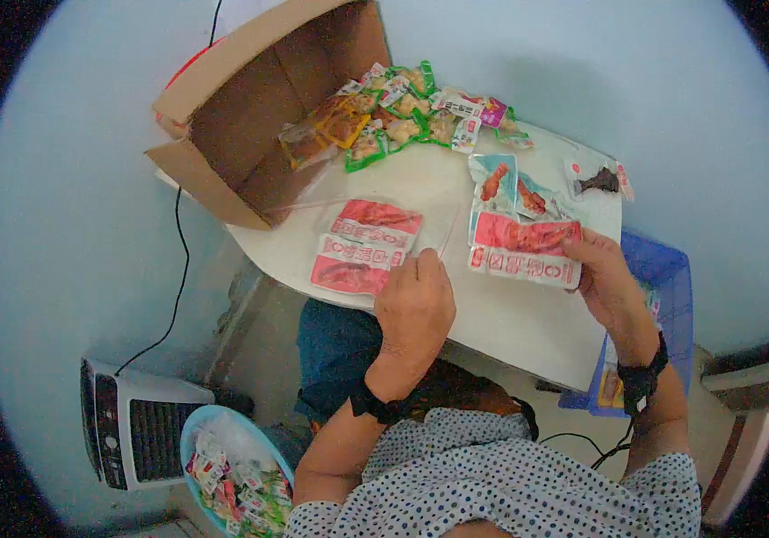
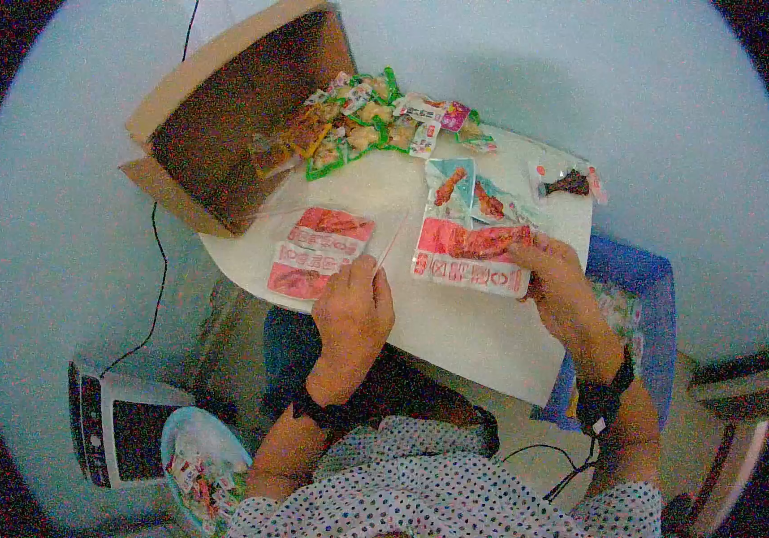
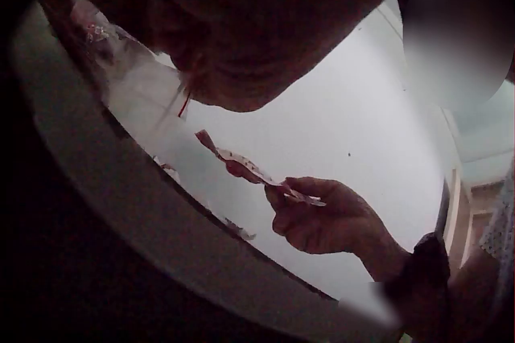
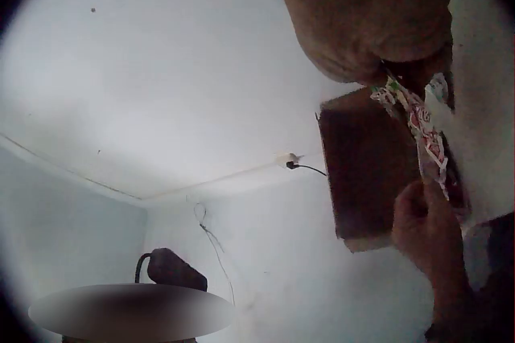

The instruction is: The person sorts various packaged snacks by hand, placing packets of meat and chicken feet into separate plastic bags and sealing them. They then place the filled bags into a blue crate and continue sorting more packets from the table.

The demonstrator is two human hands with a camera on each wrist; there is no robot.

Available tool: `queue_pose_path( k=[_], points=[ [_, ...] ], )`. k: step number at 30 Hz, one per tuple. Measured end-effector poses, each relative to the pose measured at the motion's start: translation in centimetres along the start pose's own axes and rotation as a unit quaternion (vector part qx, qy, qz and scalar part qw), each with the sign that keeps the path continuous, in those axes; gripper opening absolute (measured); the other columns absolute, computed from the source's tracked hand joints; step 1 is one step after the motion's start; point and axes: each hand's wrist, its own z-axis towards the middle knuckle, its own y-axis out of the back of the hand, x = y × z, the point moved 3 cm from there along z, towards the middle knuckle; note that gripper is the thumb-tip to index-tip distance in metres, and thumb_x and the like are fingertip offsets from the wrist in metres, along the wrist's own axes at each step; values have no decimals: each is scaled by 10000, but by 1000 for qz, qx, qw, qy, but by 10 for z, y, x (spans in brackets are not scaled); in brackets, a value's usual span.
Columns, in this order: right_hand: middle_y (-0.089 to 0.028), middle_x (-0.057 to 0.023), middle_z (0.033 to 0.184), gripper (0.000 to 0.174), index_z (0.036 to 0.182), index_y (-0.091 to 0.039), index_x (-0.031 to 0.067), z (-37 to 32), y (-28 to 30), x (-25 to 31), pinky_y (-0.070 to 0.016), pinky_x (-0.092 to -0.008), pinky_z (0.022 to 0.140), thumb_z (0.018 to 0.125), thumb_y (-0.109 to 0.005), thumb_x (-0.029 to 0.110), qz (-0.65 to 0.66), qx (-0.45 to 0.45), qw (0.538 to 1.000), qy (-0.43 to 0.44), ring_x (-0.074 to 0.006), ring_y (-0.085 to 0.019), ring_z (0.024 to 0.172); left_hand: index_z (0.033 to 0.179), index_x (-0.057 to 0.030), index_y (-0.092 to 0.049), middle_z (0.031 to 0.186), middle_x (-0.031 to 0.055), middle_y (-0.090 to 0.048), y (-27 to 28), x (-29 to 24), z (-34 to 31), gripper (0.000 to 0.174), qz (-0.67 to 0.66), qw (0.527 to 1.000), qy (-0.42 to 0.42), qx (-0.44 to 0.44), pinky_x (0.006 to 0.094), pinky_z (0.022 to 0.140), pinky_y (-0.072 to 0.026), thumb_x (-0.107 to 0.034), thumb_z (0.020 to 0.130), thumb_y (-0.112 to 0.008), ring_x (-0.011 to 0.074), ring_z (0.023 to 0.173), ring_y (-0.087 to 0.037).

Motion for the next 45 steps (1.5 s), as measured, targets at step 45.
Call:
queue_pose_path(
  k=[45],
  points=[
    [-662,-13,925,255,1157,-604,21,73,-159,-59,-501,-247,614,916,-638,98,159,120,978,-64,-111,-606,717,863,-72,-566,709,84,-551,21,9,-7,104,-67,993,-73,-67,388,554,-484,-84,788,-636,269,653,-593]
  ],
)
